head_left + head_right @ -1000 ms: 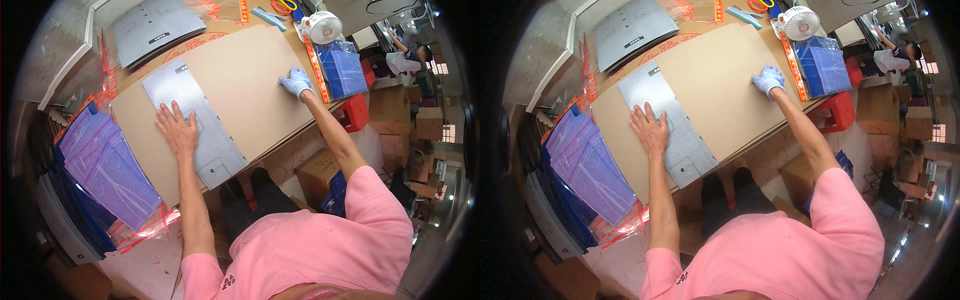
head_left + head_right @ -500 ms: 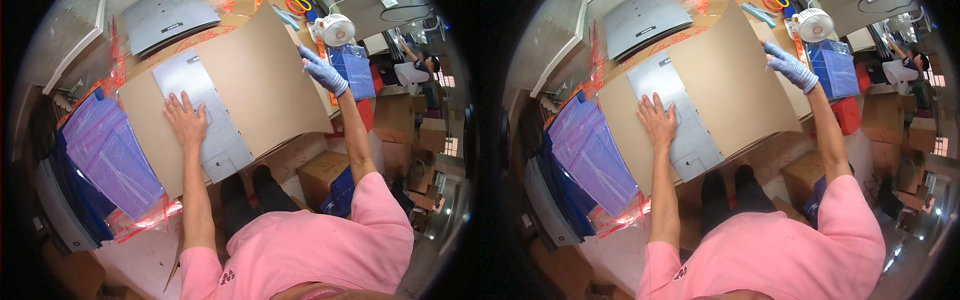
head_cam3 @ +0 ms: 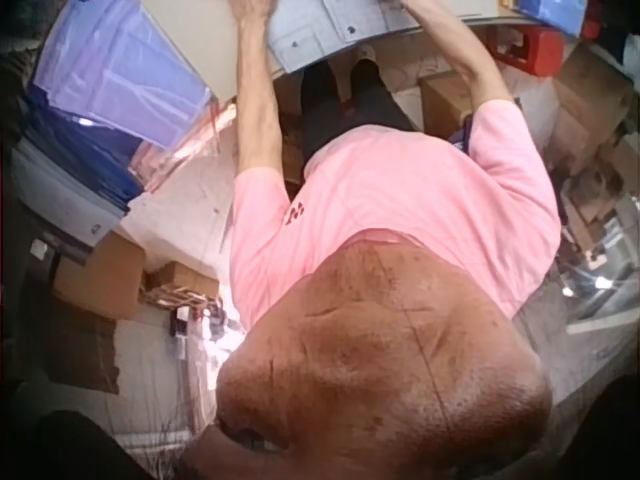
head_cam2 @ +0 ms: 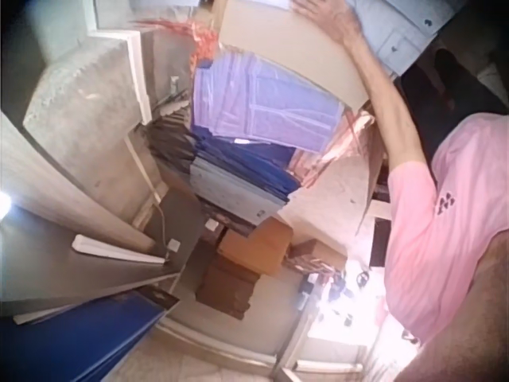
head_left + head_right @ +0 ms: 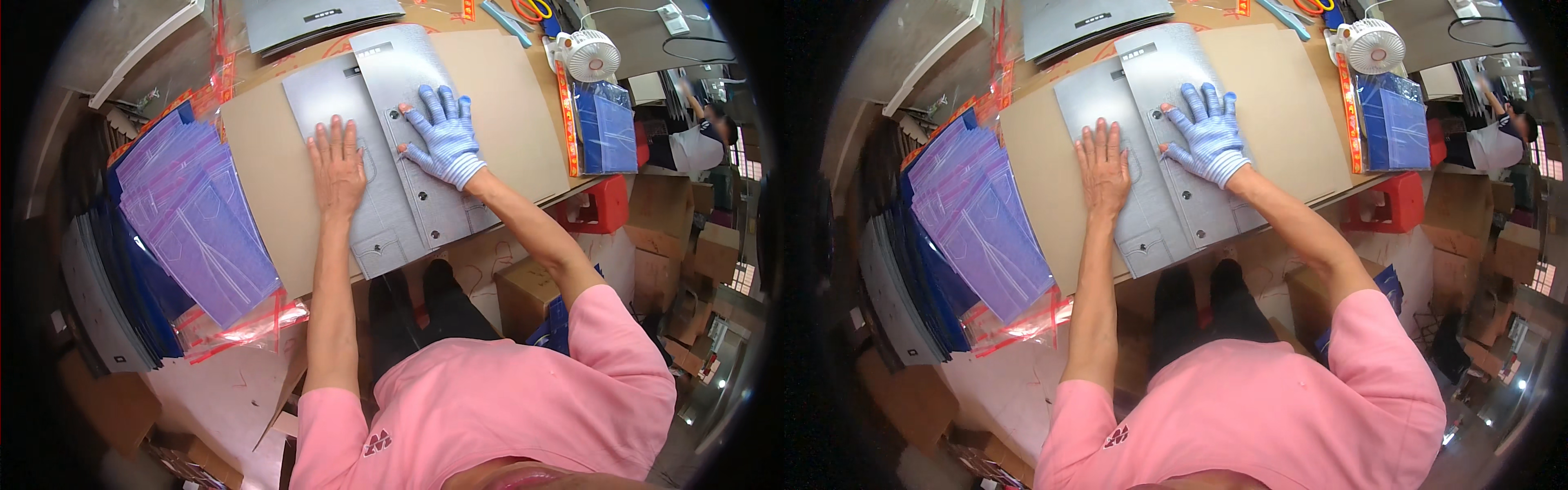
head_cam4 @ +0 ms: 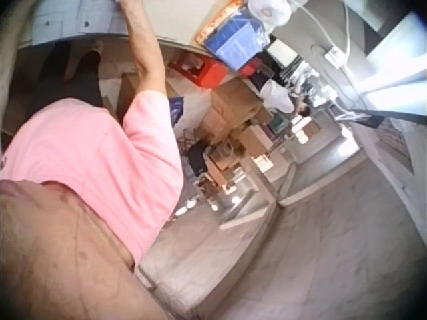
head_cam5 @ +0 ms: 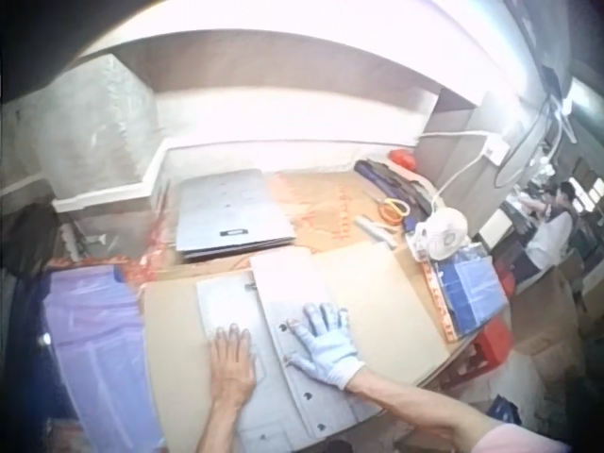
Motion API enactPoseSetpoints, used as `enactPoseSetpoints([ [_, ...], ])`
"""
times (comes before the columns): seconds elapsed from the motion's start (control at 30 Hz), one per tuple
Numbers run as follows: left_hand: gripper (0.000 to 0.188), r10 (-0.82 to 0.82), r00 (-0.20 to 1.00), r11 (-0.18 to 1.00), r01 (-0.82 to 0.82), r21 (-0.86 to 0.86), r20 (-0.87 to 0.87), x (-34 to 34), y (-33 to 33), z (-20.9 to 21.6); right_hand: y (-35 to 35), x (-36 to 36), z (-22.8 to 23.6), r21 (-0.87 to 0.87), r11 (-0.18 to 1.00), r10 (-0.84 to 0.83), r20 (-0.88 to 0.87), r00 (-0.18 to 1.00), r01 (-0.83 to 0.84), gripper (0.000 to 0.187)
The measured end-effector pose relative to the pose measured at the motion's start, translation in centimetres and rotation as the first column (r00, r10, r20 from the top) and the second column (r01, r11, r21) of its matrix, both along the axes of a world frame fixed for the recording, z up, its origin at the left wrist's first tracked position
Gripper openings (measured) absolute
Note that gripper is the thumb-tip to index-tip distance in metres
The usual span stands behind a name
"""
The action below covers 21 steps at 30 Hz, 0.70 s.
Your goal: The person assembles a grey binder by placing it on a workbench, inserting a cardboard sheet, and smoothing the surface. They use a stapler to secure the binder components and then place the finished item into a cardboard box. The process is repeated for multiple binders.
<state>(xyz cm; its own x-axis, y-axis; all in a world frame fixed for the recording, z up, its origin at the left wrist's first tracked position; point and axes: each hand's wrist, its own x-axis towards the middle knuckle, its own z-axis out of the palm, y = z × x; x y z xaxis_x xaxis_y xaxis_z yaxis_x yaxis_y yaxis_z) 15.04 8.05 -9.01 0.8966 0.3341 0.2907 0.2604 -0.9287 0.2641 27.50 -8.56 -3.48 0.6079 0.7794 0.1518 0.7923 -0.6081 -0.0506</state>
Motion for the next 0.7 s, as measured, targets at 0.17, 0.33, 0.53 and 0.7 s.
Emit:
enactPoseSetpoints([
  [0.17,0.048,-0.224,0.966,0.97,0.234,0.07,-0.128,-0.4,-0.1,0.9,0.3,-0.3,-1.8,0.015,1.0,0.003,0.041,0.999,-0.004,0.058],
  [0.33,0.045,-0.287,0.949,0.957,0.291,0.016,-0.132,-0.4,-0.3,1.4,0.4,-0.1,-2.4,0.015,1.0,0.001,0.062,0.998,-0.002,0.053],
  [0.53,0.044,-0.303,0.94,0.95,0.311,0.027,-0.157,-0.4,-0.2,1.7,1.1,2.8,-1.2,-0.007,0.997,-0.079,-0.109,0.991,0.078,0.055],
  [0.7,0.042,-0.314,0.938,0.947,0.32,0.018,-0.149,-0.2,-0.2,1.7,1.8,5.1,-3.3,-0.017,0.988,-0.153,0.012,0.988,0.153,0.061],
])
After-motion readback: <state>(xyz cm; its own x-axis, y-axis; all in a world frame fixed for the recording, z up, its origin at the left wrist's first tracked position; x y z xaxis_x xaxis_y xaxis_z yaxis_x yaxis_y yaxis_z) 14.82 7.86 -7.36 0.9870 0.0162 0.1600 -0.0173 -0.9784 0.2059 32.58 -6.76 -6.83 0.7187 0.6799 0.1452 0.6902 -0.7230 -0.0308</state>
